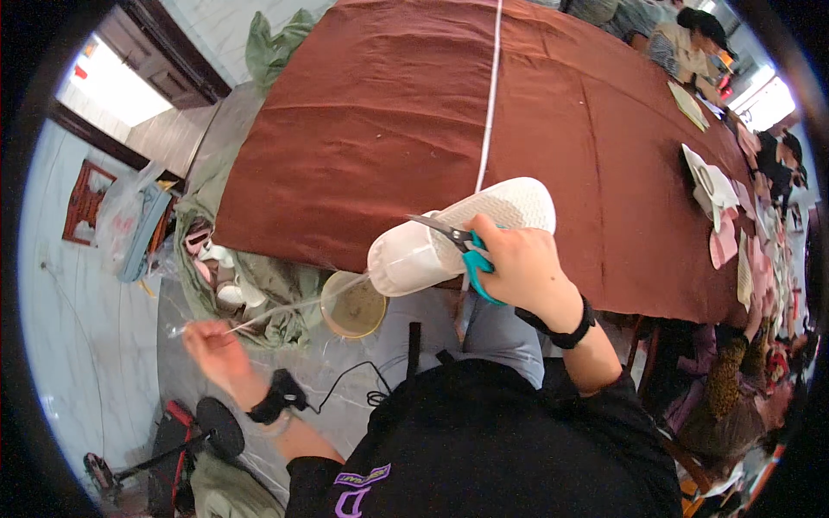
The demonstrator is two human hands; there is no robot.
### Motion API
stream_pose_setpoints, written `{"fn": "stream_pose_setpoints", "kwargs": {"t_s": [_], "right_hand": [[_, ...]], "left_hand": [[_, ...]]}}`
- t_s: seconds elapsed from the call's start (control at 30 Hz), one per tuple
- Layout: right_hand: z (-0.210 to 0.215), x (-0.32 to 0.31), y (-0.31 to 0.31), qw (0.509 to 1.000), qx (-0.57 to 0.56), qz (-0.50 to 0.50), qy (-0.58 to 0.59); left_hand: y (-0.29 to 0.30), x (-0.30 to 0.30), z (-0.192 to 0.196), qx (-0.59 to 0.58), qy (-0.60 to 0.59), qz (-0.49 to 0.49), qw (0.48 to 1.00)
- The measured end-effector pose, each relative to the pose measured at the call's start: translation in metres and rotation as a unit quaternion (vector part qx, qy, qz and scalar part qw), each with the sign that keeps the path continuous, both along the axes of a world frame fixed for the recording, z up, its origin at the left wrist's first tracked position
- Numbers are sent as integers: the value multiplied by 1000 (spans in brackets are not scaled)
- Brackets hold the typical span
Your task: Trimming excess plastic material and loose threads from the edges of sandal slides using scissors.
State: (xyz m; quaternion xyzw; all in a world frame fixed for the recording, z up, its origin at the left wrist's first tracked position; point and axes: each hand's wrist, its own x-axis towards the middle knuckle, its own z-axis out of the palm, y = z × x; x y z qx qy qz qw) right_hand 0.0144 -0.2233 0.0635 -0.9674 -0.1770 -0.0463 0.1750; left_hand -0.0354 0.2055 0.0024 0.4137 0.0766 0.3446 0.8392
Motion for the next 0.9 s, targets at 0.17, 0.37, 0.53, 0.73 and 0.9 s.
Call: {"fn": "stream_pose_setpoints", "kwargs": {"t_s": [0.17,0.37,0.53,0.73,0.9], "right_hand": [[-3,-1,6,1000,5,-11,-6],[-2,-4,10,999,-6,-35,-8],[2,-4,16,999,-10,-38,31],[2,-6,18,999,-13,-30,14],[1,-5,18,999,-25,-42,19]], "left_hand": [[168,-108,-61,27,71,273,959],[124,-115,-114,55,191,188,962],[52,-47,-155,38,250,147,956],[15,14,-154,120,261,82,954],[10,28,-144,143,234,90,957]]}}
